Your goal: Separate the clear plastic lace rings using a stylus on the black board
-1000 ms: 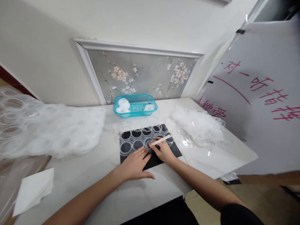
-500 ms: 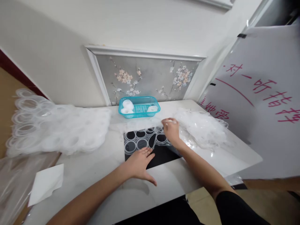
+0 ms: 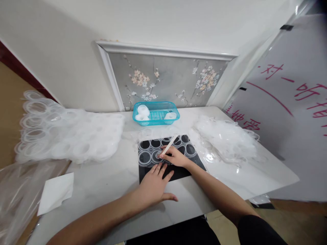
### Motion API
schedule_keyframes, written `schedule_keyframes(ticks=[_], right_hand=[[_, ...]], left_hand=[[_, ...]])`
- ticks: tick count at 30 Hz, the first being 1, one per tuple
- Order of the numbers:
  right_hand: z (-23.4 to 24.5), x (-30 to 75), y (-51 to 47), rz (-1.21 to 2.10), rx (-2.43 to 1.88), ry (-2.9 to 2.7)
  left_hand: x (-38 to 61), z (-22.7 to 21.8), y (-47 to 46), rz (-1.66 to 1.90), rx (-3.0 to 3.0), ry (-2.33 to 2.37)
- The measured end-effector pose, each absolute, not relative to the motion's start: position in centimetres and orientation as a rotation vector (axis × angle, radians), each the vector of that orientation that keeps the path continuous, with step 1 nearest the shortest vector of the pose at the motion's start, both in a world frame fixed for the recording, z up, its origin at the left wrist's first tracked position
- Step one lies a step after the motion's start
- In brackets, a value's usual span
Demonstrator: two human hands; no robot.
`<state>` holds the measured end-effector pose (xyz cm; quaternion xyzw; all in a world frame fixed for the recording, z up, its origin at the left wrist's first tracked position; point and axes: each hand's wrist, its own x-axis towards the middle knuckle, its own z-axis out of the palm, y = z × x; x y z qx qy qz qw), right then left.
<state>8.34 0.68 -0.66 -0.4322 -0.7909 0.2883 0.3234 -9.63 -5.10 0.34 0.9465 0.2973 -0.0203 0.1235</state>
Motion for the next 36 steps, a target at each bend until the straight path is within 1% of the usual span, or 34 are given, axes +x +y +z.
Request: schedule_keyframes(ticks=[10, 15, 19, 21, 24, 26, 27, 29, 32, 34, 36], right_hand=[[-0.7, 8.4, 0.5, 0.611, -1.155, -2.165], [-0.5, 8.1, -0.4, 0.285, -0.989, -2.400], [-0.5, 8.0, 0.1, 0.049, -0.920, -2.523], [0.1, 8.5, 1.3, -0.064, -1.024, -2.365], [1.9, 9.2, 3.7, -0.145, -1.264, -1.732], [3.0, 9.2, 4.7, -0.084, -1.278, -1.433], [3.3, 8.9, 4.8, -0.023, -1.247, -1.393], [3.3, 7.8, 4.3, 0.120, -1.178, -1.471], [2.0, 5.8, 2.4, 0.360, -1.131, -1.682], [1.0, 4.7, 1.2, 0.515, -1.119, -1.730], [0.4, 4.0, 0.6, 0.634, -1.080, -1.727]], left_hand=[[-9.5, 1.1, -5.1, -0.075, 2.786, 0.868], [-9.8, 1.8, -4.5, 0.025, 2.800, 0.794], [-10.2, 2.5, -4.0, -0.002, 2.716, 0.787], [-10.3, 2.8, -3.8, -0.067, 2.675, 0.788], [-10.4, 3.1, -3.7, -0.128, 2.646, 0.747], [-10.5, 3.2, -3.8, -0.127, 2.649, 0.721], [-10.5, 3.3, -3.9, -0.121, 2.656, 0.716], [-10.7, 3.5, -4.1, -0.080, 2.689, 0.699], [-11.3, 4.4, -4.1, 0.079, 2.787, 0.689], [-12.1, 5.0, -3.9, 0.134, 2.841, 0.778], [-13.1, 5.2, -3.7, 0.086, 2.866, 0.922]])
